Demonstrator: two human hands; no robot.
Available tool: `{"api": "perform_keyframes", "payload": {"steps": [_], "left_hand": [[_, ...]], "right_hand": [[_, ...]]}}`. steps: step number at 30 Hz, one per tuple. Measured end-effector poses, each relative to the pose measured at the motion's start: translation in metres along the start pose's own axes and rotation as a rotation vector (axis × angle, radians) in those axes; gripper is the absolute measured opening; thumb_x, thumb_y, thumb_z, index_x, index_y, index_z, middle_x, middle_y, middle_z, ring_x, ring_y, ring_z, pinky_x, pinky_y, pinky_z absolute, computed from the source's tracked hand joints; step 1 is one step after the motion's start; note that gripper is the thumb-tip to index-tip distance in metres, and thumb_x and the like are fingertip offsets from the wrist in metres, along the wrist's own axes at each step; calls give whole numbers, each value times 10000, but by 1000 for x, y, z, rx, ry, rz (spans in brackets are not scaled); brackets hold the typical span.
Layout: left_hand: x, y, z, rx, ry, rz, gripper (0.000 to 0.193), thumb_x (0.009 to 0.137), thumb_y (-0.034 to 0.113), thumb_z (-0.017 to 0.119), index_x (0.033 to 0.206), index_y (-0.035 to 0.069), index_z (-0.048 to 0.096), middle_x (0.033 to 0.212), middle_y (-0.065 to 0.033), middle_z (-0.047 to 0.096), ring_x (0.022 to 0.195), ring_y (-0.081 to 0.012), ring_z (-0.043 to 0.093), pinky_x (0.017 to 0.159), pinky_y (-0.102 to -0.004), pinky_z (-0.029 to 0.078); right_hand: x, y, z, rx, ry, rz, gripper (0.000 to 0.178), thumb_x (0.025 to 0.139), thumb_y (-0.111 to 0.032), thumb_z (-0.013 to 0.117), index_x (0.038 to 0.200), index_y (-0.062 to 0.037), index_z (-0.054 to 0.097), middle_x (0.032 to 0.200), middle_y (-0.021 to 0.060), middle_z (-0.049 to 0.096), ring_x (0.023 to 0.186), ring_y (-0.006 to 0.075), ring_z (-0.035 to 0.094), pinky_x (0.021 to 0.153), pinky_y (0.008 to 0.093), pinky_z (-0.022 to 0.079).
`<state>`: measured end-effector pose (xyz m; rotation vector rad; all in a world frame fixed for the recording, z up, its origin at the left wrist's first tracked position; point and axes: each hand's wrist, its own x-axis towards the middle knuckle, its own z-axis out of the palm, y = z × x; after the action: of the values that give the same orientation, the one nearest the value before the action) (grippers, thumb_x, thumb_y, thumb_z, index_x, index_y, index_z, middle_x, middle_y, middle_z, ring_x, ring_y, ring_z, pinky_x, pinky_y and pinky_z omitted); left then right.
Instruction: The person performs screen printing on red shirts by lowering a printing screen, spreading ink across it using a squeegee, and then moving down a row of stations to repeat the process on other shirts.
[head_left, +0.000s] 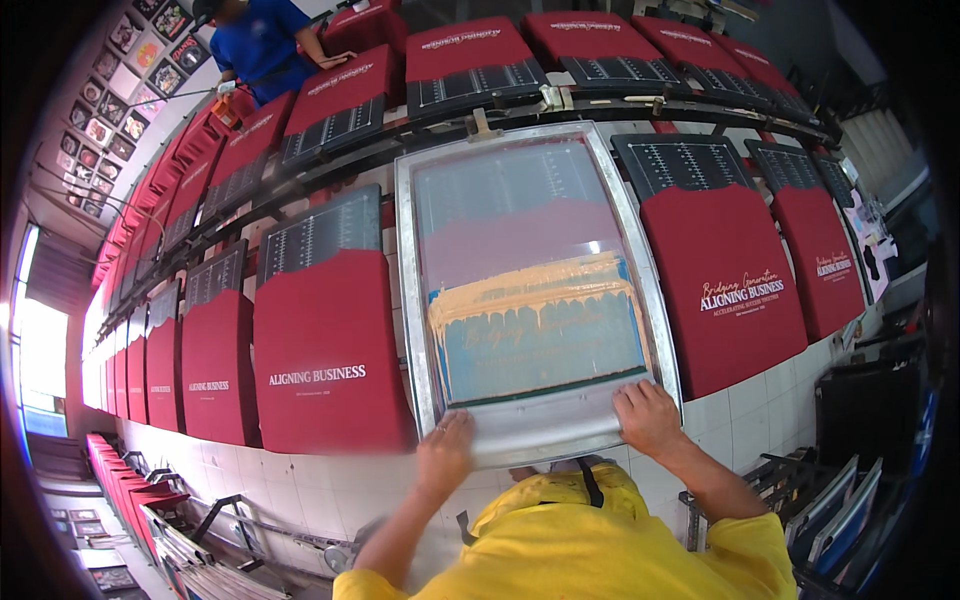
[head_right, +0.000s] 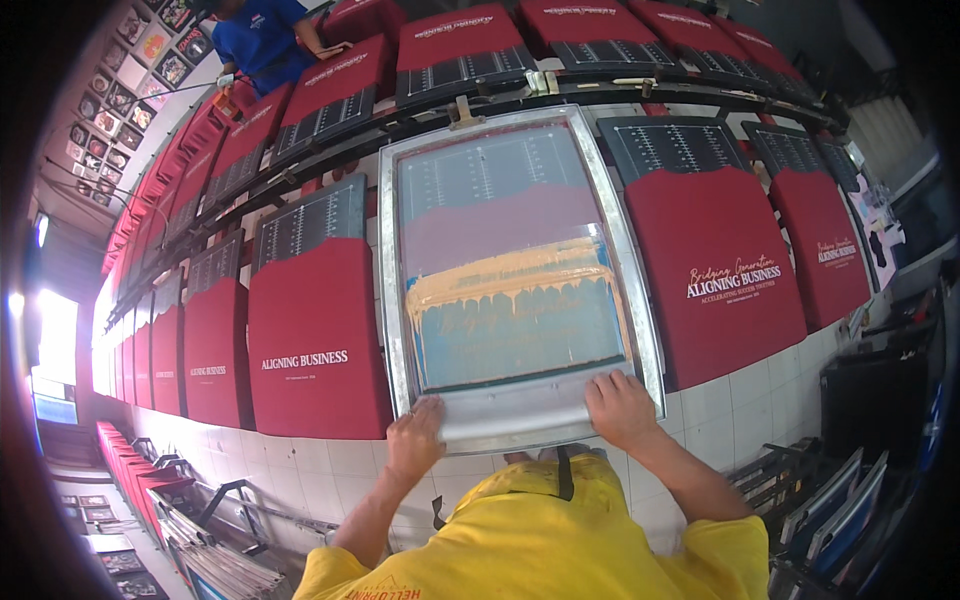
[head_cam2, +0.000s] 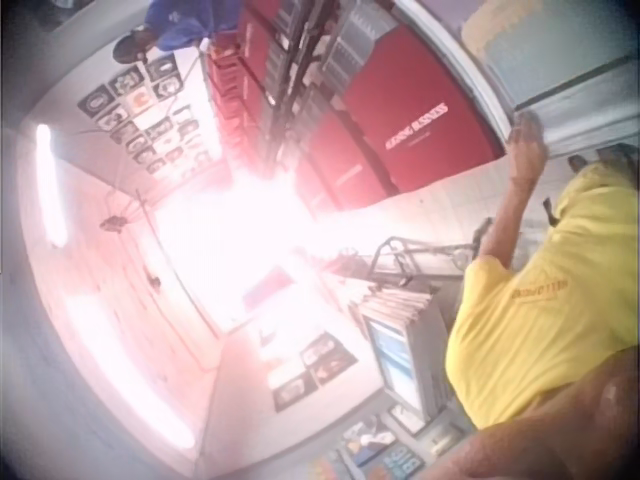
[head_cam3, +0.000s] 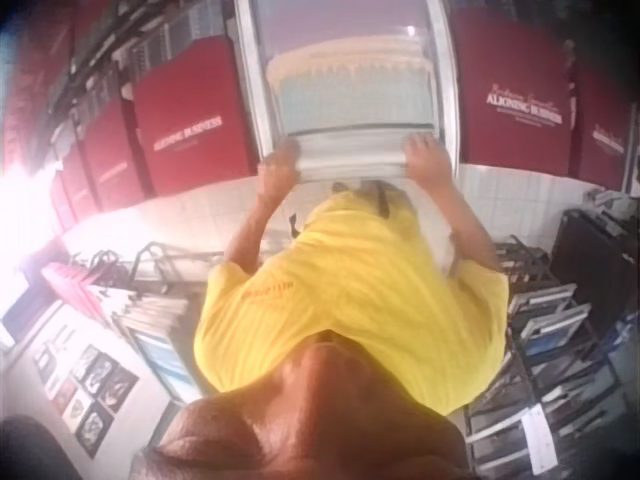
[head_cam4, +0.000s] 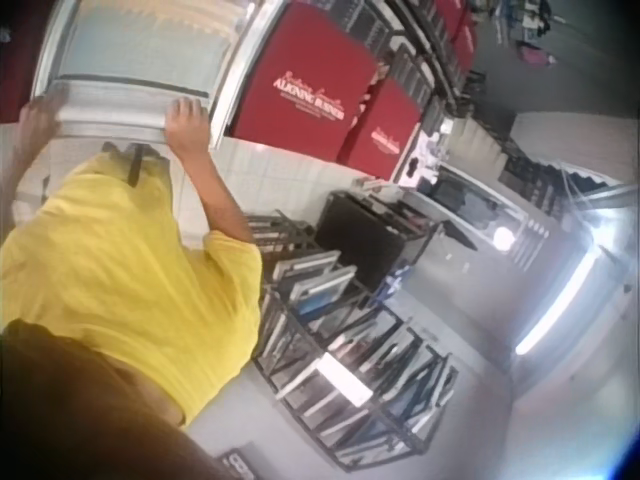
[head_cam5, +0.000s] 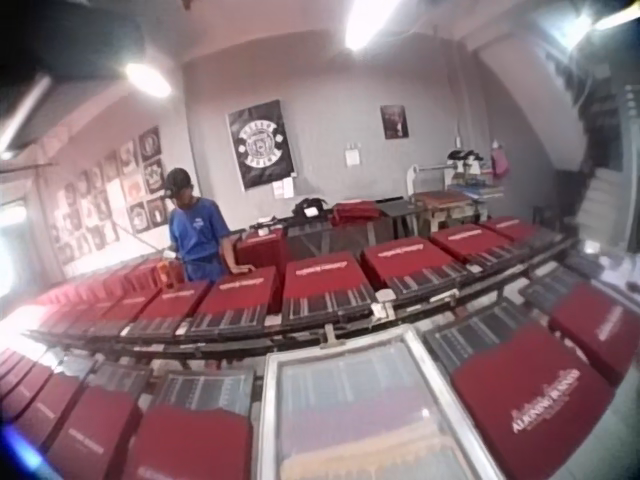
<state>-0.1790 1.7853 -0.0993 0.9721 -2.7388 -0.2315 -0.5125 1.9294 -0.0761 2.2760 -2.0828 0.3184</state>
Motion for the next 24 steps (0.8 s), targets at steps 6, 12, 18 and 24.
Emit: {"api": "perform_keyframes", "payload": {"steps": [6, 12, 18, 24], "left_hand": [[83, -51, 1, -12, -106, -30, 541, 624, 44, 722, 1160, 50, 654, 1212, -126, 678, 1069, -276, 678, 834, -385, 576], [155, -73, -17, -25, -35, 10, 289, 692, -1, 623, 972, 41, 678, 975, -155, 700, 831, -351, 698, 706, -431, 573], [129, -54, -34, -26, -126, -132, 391, 687, 40, 673, 1075, 83, 683, 1046, -137, 699, 947, -335, 685, 813, -444, 565], [16, 8, -27, -80, -12, -59, 443, 667, -11, 692, 1103, 37, 632, 1130, -119, 667, 974, -337, 677, 825, -432, 572]], "right_hand": [[81, 41, 10, -43, -8, 0, 174, 681, -84, 663, 844, -42, 622, 880, 102, 605, 878, 288, 602, 755, 395, 511], [147, 72, -1, -40, -48, 47, 151, 678, -42, 682, 825, -48, 647, 906, 111, 648, 931, 286, 637, 782, 410, 535], [118, 64, 0, 23, 120, -1, 112, 684, -34, 671, 779, -75, 628, 856, 92, 623, 905, 284, 626, 759, 413, 531], [3, 4, -8, 9, 148, 6, 130, 684, -43, 656, 802, -76, 613, 862, 72, 582, 876, 278, 584, 740, 390, 492]]}}
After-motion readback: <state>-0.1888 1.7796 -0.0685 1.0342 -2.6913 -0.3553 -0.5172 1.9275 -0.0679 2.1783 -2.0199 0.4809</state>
